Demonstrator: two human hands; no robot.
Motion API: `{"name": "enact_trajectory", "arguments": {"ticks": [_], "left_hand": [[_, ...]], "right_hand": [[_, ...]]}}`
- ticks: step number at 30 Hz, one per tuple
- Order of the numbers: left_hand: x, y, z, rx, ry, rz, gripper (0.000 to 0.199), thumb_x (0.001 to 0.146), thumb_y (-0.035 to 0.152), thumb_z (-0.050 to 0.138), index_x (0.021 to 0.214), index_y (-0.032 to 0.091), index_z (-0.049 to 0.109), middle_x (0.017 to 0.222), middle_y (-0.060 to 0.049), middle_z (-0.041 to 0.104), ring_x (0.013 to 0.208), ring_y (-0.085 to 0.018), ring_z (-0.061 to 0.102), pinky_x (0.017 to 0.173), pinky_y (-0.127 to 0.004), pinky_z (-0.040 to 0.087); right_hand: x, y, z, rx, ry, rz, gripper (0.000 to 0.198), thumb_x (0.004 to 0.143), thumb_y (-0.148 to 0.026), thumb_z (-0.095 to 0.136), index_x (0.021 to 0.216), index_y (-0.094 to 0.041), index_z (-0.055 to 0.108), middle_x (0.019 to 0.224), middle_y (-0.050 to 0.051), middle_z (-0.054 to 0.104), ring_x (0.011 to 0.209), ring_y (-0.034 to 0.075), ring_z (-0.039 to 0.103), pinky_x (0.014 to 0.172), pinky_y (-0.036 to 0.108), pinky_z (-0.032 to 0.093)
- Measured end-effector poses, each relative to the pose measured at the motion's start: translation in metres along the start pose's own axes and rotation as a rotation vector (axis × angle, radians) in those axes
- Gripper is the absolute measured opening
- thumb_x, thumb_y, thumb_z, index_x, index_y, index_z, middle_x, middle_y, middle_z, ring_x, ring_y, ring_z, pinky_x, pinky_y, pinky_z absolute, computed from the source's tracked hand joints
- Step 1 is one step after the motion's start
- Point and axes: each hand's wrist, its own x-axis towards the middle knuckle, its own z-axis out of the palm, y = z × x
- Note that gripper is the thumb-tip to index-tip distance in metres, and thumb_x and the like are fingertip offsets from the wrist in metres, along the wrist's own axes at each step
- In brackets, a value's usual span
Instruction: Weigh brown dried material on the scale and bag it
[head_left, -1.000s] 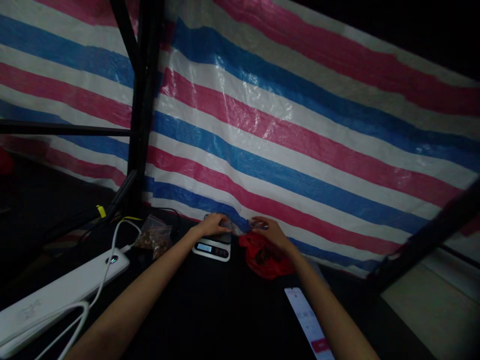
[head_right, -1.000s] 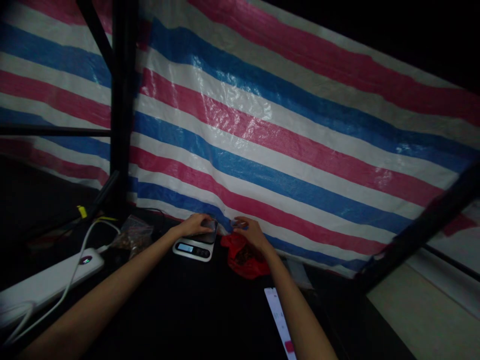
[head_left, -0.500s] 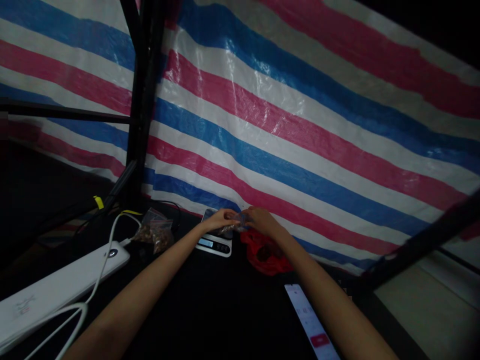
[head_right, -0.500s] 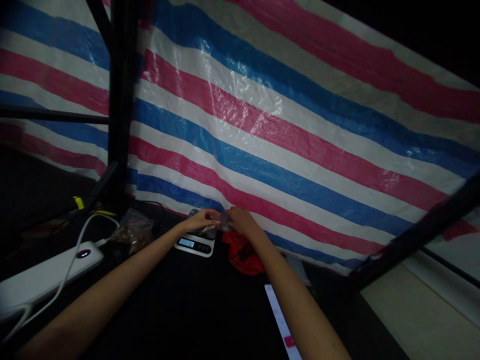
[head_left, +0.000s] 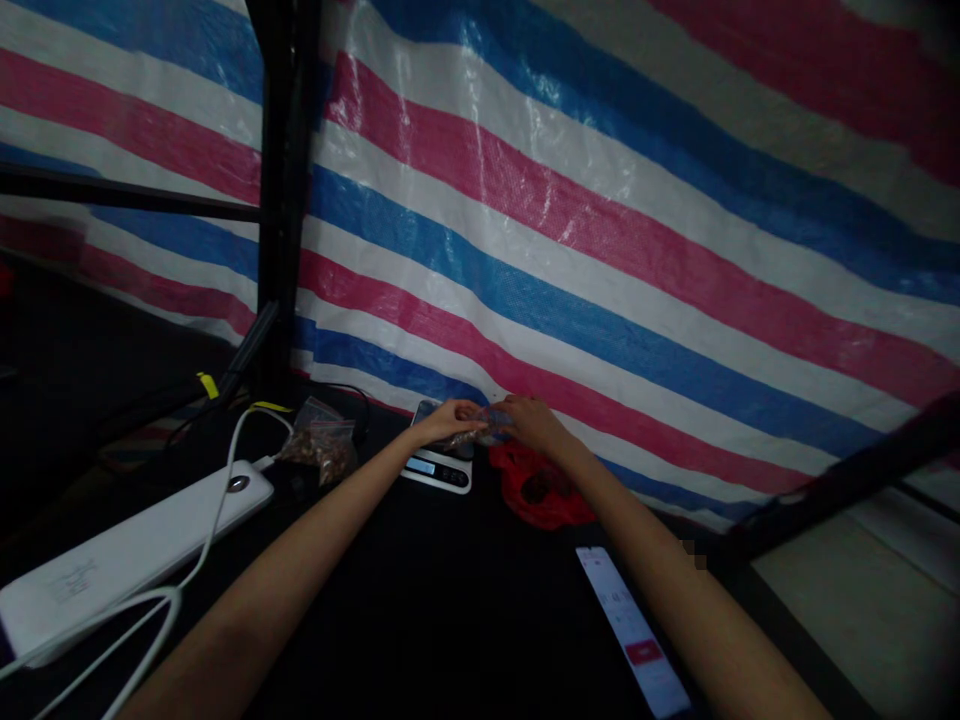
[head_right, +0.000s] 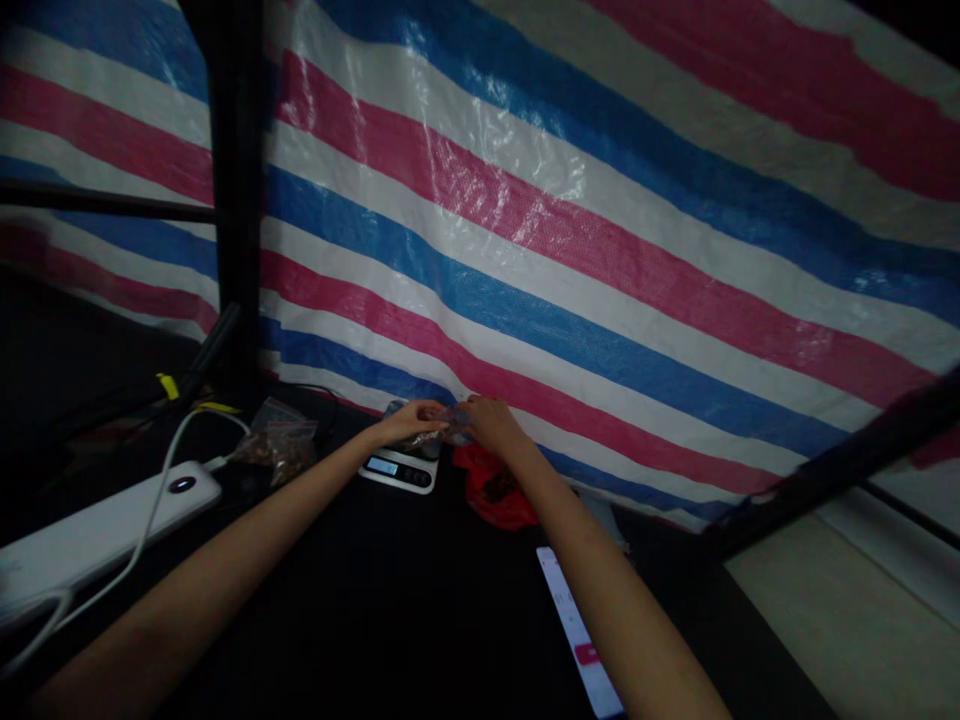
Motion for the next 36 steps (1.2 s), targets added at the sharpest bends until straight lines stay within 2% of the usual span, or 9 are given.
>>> {"name": "enact_trajectory", "arguments": {"ticks": [8,13,18,24,26,28,30,32,36], "left_hand": [[-0.002,0.01,-0.005,0.059,0.011,0.018,0.041,0.064,0.039,0.065,0.093,0.011,0.059,0.088,-0.007,0.064,0.076,-0.015,0.059,0.07,-0.025,0.045],[-0.001,0.011,-0.025,0.243,0.107,0.017,0.045,0.066,0.044,0.062,0.096,0.011,0.059,0.086,-0.007,0.064,0.076,-0.016,0.059,0.068,-0.025,0.044],[-0.011,0.0,-0.039,0.593,0.148,0.01,0.042,0.063,0.047,0.062,0.091,0.014,0.063,0.084,-0.005,0.064,0.075,-0.017,0.057,0.068,-0.025,0.042],[-0.019,-0.002,-0.023,0.731,0.162,0.083,0.048,0.065,0.044,0.063,0.103,0.016,0.057,0.103,-0.008,0.058,0.096,-0.021,0.051,0.086,-0.029,0.037],[-0.023,0.004,-0.016,0.724,0.282,0.149,0.045,0.074,0.043,0.055,0.109,0.017,0.052,0.109,-0.007,0.055,0.102,-0.02,0.048,0.091,-0.029,0.034],[-0.03,0.01,-0.012,0.688,0.514,0.197,0.035,0.084,0.04,0.04,0.108,0.017,0.051,0.107,-0.007,0.055,0.102,-0.017,0.048,0.091,-0.028,0.033],[-0.04,0.013,-0.011,0.646,0.774,0.214,0.034,0.089,0.036,0.027,0.099,0.016,0.053,0.099,-0.006,0.056,0.096,-0.016,0.05,0.087,-0.027,0.035],[-0.052,0.011,-0.012,0.63,0.953,0.197,0.039,0.091,0.033,0.02,0.086,0.016,0.055,0.087,-0.006,0.057,0.086,-0.015,0.052,0.081,-0.025,0.037],[-0.069,0.002,-0.019,0.659,1.053,0.112,0.046,0.091,0.033,0.016,0.071,0.016,0.053,0.071,-0.004,0.056,0.07,-0.013,0.052,0.069,-0.023,0.037]], "right_hand": [[-0.014,0.011,0.044,0.833,0.162,0.213,0.032,0.07,-0.03,0.06,0.101,-0.022,0.059,0.099,0.004,0.064,0.088,0.02,0.059,0.079,0.033,0.044],[-0.039,0.01,0.047,1.256,0.269,0.226,0.038,0.071,-0.034,0.058,0.107,-0.02,0.053,0.108,0.007,0.06,0.099,0.018,0.056,0.087,0.035,0.043],[-0.094,0.017,0.047,1.214,0.289,0.352,0.038,0.068,-0.038,0.061,0.102,-0.021,0.053,0.108,0.007,0.06,0.1,0.02,0.056,0.09,0.038,0.041],[-0.147,0.001,0.052,1.015,0.32,0.42,0.037,0.07,-0.039,0.059,0.102,-0.024,0.051,0.106,0.007,0.06,0.1,0.023,0.056,0.088,0.041,0.042],[-0.151,-0.024,0.05,0.966,0.284,0.375,0.037,0.07,-0.038,0.059,0.103,-0.024,0.049,0.107,0.007,0.059,0.1,0.022,0.055,0.088,0.04,0.041],[-0.148,-0.057,0.05,0.966,0.243,0.32,0.036,0.073,-0.037,0.056,0.106,-0.024,0.047,0.11,0.006,0.058,0.101,0.021,0.054,0.086,0.038,0.042],[-0.14,-0.09,0.054,0.954,0.204,0.276,0.037,0.074,-0.036,0.055,0.108,-0.025,0.046,0.111,0.005,0.057,0.1,0.021,0.054,0.085,0.037,0.041],[-0.127,-0.117,0.063,0.914,0.186,0.229,0.037,0.073,-0.035,0.056,0.108,-0.026,0.047,0.113,0.004,0.056,0.102,0.021,0.052,0.086,0.038,0.038],[-0.093,-0.143,0.088,0.957,0.253,0.26,0.035,0.074,-0.034,0.055,0.107,-0.025,0.046,0.111,0.004,0.056,0.098,0.02,0.053,0.087,0.039,0.035]]}}
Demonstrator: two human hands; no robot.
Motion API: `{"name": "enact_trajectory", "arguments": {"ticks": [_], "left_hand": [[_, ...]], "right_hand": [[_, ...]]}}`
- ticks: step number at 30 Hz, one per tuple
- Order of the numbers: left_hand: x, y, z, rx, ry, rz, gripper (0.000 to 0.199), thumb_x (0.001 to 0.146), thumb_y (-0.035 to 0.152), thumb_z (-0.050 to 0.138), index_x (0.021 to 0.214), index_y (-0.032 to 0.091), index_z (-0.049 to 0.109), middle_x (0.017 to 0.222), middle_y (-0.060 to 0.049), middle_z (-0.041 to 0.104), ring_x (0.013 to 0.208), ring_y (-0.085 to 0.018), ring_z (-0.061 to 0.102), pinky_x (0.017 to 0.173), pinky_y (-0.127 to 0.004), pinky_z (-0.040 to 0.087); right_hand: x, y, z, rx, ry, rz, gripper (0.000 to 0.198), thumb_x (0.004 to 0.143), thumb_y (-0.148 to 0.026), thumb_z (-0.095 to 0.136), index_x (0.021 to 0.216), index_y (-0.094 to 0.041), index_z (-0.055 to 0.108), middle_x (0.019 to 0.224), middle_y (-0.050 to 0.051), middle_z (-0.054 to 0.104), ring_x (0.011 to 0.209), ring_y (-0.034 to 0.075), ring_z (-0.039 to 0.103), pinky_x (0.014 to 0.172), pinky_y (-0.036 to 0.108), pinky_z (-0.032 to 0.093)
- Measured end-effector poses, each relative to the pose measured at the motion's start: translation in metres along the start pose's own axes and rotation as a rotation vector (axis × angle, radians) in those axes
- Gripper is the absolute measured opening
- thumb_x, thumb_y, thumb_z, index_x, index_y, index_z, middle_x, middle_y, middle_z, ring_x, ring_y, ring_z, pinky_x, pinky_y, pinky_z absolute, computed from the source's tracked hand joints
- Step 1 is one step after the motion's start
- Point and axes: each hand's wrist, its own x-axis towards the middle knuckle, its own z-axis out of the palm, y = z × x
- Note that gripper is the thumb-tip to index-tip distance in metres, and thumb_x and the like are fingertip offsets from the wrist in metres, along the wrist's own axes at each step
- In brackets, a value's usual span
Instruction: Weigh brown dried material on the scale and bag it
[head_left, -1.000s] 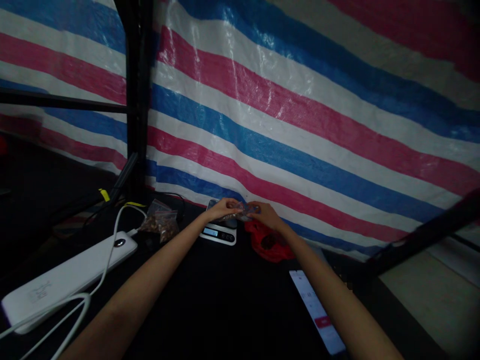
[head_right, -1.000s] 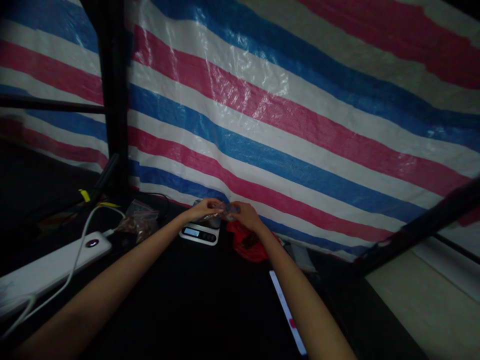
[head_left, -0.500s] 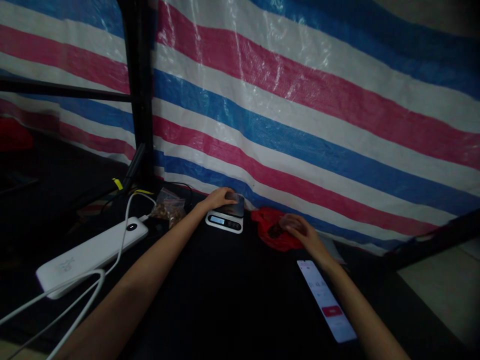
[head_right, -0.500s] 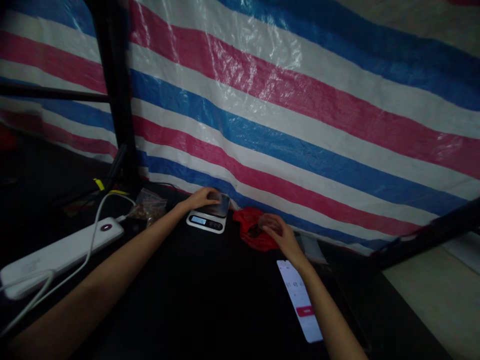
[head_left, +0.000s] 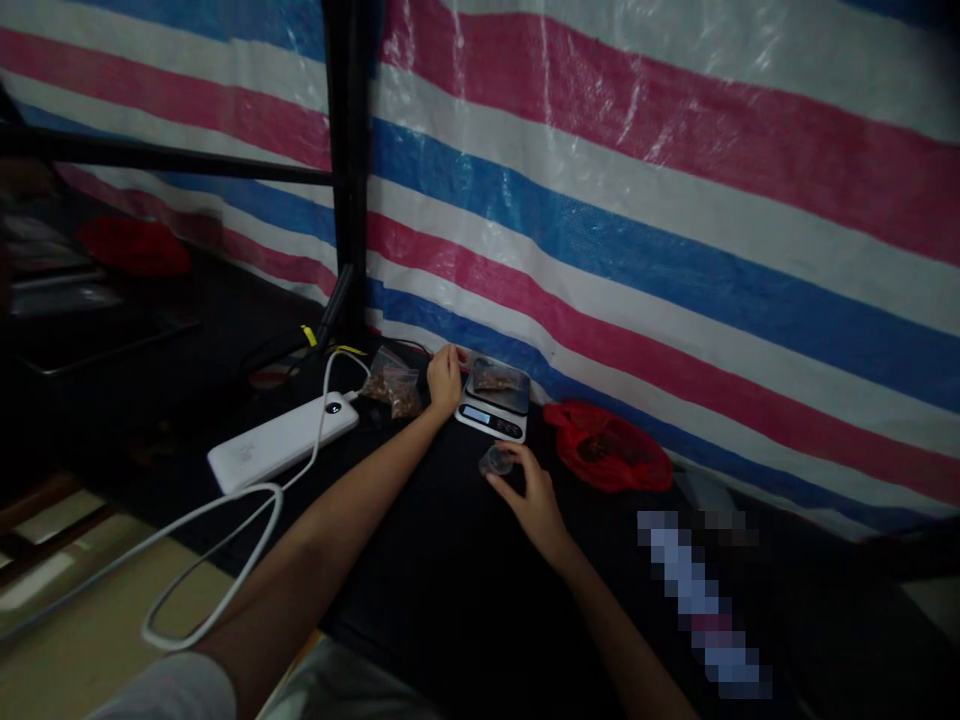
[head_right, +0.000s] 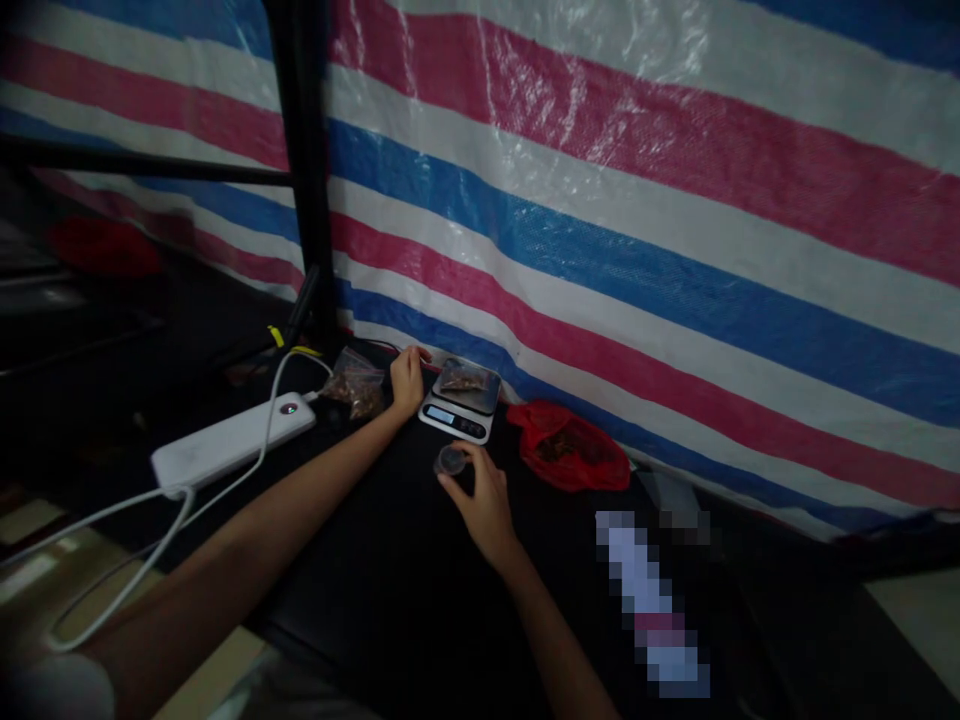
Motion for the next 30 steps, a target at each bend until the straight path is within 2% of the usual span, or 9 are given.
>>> {"name": "enact_trajectory", "arguments": {"ticks": [4,7,12,14,17,19,22,27,30], "left_hand": [[0.002,-0.007,0.002,0.041,-0.061,-0.048,0.047,0.091,0.034,0.017,0.069,0.015,0.055,0.066,-0.003,0.057,0.064,-0.012,0.053,0.064,-0.023,0.037],[0.003,-0.007,0.006,0.054,-0.109,-0.07,0.047,0.09,0.034,0.018,0.07,0.015,0.056,0.064,-0.003,0.058,0.063,-0.012,0.054,0.064,-0.022,0.037],[0.002,-0.006,0.005,0.079,-0.144,-0.078,0.046,0.09,0.033,0.02,0.07,0.015,0.057,0.064,-0.003,0.059,0.063,-0.013,0.055,0.065,-0.023,0.037],[0.002,-0.005,0.004,0.081,-0.141,-0.083,0.047,0.09,0.033,0.019,0.07,0.015,0.058,0.064,-0.003,0.06,0.063,-0.013,0.055,0.064,-0.023,0.037],[0.003,-0.005,0.003,0.092,-0.129,-0.085,0.048,0.09,0.034,0.019,0.069,0.015,0.058,0.063,-0.003,0.06,0.061,-0.013,0.055,0.063,-0.023,0.036],[0.003,-0.005,0.003,0.099,-0.123,-0.089,0.048,0.09,0.035,0.019,0.068,0.016,0.057,0.063,-0.004,0.06,0.06,-0.013,0.055,0.062,-0.022,0.035],[0.002,-0.005,0.003,0.113,-0.13,-0.106,0.048,0.089,0.036,0.02,0.068,0.016,0.058,0.062,-0.004,0.06,0.06,-0.013,0.055,0.061,-0.022,0.035],[-0.001,-0.002,0.003,0.169,-0.192,-0.11,0.046,0.089,0.034,0.021,0.067,0.017,0.058,0.059,-0.003,0.059,0.058,-0.013,0.055,0.057,-0.022,0.033],[-0.002,-0.002,0.005,0.187,-0.226,-0.092,0.045,0.089,0.035,0.022,0.068,0.017,0.058,0.057,-0.002,0.057,0.057,-0.014,0.055,0.056,-0.022,0.032]], "right_hand": [[0.017,0.007,0.019,-0.022,0.036,0.001,0.032,0.075,-0.034,0.054,0.105,-0.025,0.048,0.106,0.004,0.058,0.098,0.021,0.052,0.086,0.039,0.034],[0.015,0.008,0.022,-0.072,-0.009,-0.042,0.034,0.075,-0.034,0.054,0.107,-0.026,0.048,0.109,0.003,0.057,0.103,0.022,0.049,0.088,0.04,0.031],[0.008,0.006,0.022,-0.06,-0.011,-0.003,0.044,0.074,-0.033,0.055,0.115,-0.025,0.042,0.116,0.006,0.052,0.099,0.021,0.051,0.087,0.039,0.032],[0.008,0.005,0.019,-0.076,0.068,0.003,0.041,0.075,-0.033,0.052,0.114,-0.025,0.044,0.114,0.005,0.054,0.098,0.021,0.052,0.087,0.038,0.032],[0.016,0.007,0.009,-0.09,0.291,0.047,0.028,0.081,-0.035,0.042,0.105,-0.023,0.051,0.101,0.005,0.059,0.09,0.019,0.054,0.083,0.035,0.035],[0.029,0.014,0.002,-0.053,0.394,0.103,0.028,0.083,-0.036,0.037,0.099,-0.02,0.053,0.092,0.006,0.061,0.079,0.018,0.056,0.075,0.032,0.039],[0.059,0.03,-0.007,-0.021,0.428,0.19,0.03,0.082,-0.037,0.037,0.099,-0.018,0.052,0.077,0.006,0.062,0.066,0.018,0.057,0.064,0.029,0.043],[0.119,0.049,-0.015,-0.112,0.319,0.258,0.04,0.077,-0.042,0.042,0.101,-0.013,0.054,0.071,0.009,0.064,0.067,0.023,0.061,0.06,0.032,0.045],[0.145,0.057,-0.015,-0.103,0.278,0.253,0.041,0.076,-0.044,0.042,0.095,-0.011,0.057,0.057,0.006,0.062,0.054,0.022,0.059,0.048,0.03,0.043]]}}
